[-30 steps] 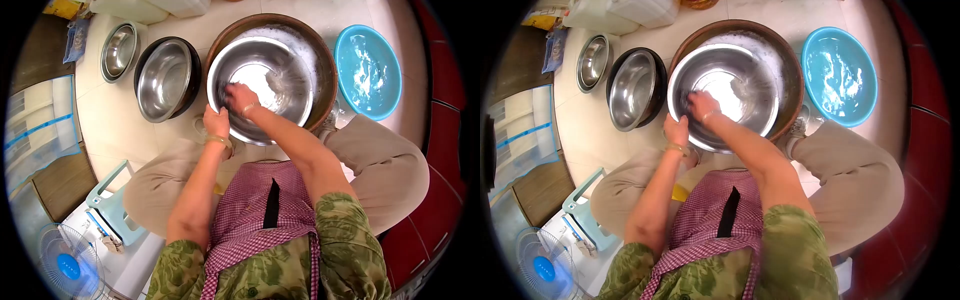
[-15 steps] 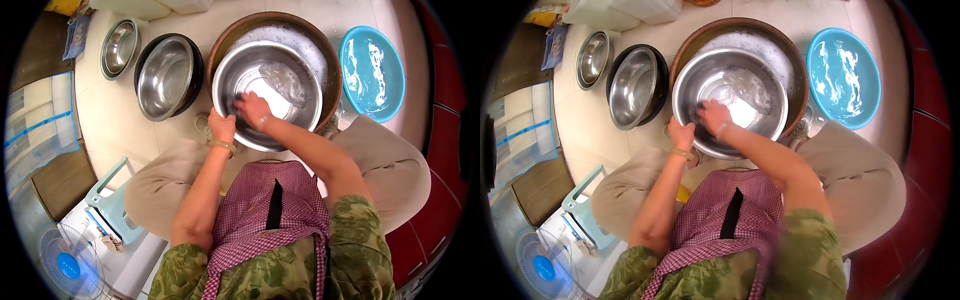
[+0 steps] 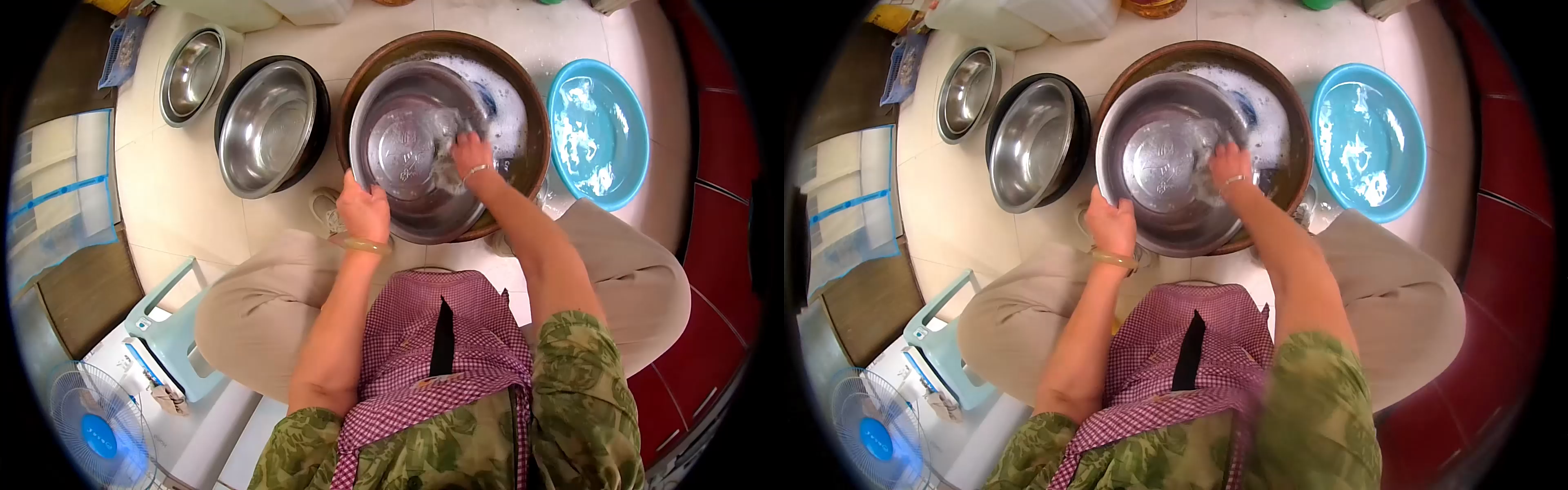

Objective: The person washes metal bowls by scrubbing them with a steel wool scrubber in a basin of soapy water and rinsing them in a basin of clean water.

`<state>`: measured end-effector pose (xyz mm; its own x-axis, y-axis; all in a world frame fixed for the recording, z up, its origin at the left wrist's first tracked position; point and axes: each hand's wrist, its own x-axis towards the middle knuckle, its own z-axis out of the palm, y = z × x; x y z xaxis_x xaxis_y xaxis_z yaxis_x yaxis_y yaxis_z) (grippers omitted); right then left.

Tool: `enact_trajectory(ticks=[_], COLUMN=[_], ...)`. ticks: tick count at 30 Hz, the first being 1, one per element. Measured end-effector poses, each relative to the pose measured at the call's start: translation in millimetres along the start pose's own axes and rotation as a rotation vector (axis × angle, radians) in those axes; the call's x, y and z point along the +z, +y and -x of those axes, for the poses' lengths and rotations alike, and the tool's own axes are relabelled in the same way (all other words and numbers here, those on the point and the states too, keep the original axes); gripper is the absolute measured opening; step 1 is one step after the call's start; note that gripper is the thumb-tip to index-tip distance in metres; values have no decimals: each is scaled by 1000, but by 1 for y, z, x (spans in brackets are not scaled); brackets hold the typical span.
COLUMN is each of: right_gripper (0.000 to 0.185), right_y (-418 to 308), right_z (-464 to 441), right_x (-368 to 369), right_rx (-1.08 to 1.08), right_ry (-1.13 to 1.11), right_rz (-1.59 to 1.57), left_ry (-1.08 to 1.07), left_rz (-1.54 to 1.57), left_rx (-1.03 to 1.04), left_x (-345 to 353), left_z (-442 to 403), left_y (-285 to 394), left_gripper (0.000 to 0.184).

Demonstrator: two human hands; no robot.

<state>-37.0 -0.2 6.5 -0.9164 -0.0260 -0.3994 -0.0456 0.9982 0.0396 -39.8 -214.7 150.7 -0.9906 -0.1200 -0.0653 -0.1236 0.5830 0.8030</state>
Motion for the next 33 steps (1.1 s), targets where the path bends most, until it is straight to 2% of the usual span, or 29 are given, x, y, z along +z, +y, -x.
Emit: enact_trajectory(ticks=[3,6,9,11,13,15,16,19,22,25,26,29,30,33], right_gripper=[25,23,21,21,19,17,15,17,20,22,23,22,21,18], right_y=[-23,-23,-1,12,14,14,13,11,-7,-7,-2,12,14,21], right_z=[29,44,14,-26,-46,-54,-51,-25,10,23,13,-22,-29,-61], right_x=[-3,-14,5,-5,-37,-49,-45,-28,-2,4,3,16,2,-32], right_rx=[-30,-121,-83,-63,-136,-148,-133,-115,-24,-34,-33,76,74,58], right_ry=[-274,-293,-93,-105,84,274,299,87,-49,-89,-286,-50,107,191], right_rz=[-128,-212,30,116,244,179,159,164,5,-133,-100,-24,17,-2], left_ry=[18,-3,-49,-52,-48,-48,-56,-78,-68,-143,-147,-145,-146,-140], left_rz=[17,-106,-69,-31,-24,-46,-86,-25,-147,-144,-152,-189,-205,-157], left_rx=[-48,-47,-44,-38,-11,36,67,60,89,51,64,82,72,56], left_x=[0,-7,-11,-12,-13,-15,-15,-12,-6,-4,-3,-3,-2,0], left_z=[2,2,3,3,4,7,6,5,2,-4,-4,-2,3,5], left_y=[-8,-3,3,8,11,11,14,14,7,16,18,19,19,14], left_gripper=[20,19,21,22,22,23,23,24,25,26,27,27,27,26])
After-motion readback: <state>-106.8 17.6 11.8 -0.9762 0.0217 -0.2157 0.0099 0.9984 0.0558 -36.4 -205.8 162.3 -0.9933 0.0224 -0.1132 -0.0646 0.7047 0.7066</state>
